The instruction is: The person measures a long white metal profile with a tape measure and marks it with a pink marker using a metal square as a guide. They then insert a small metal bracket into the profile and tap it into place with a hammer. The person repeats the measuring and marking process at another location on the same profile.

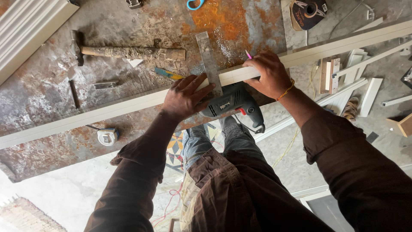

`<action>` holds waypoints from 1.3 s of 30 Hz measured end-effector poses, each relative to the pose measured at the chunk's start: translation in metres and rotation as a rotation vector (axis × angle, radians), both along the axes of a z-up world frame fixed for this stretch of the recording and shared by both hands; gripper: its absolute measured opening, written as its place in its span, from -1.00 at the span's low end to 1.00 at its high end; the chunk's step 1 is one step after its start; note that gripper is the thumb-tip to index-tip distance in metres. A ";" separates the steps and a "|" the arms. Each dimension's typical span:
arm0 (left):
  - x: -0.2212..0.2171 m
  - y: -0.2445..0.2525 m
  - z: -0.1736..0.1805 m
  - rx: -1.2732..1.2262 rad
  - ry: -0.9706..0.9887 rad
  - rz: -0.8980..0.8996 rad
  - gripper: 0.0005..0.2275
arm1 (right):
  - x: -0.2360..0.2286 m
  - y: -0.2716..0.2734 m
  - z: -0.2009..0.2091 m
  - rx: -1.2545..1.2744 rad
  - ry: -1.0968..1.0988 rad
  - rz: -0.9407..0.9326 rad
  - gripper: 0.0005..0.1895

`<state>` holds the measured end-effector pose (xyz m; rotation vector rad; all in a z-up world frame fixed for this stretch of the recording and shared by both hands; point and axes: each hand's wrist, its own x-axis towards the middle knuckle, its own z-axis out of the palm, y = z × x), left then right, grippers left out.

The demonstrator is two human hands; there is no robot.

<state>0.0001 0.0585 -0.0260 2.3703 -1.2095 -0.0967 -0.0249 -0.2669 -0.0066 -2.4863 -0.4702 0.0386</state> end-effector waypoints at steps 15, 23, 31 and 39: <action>-0.002 0.002 -0.004 -0.011 0.029 0.018 -0.53 | 0.008 -0.003 0.007 -0.036 0.067 0.073 -0.34; -0.004 0.002 -0.008 0.000 0.007 0.011 -0.54 | -0.025 0.018 0.045 0.164 0.106 -0.173 -0.58; -0.002 0.002 -0.003 -0.049 0.040 0.032 -0.54 | -0.039 0.082 0.044 0.193 0.095 -0.349 -0.74; -0.001 0.000 0.000 -0.061 0.043 0.038 -0.54 | -0.044 0.086 0.049 -0.009 0.067 -0.113 -0.81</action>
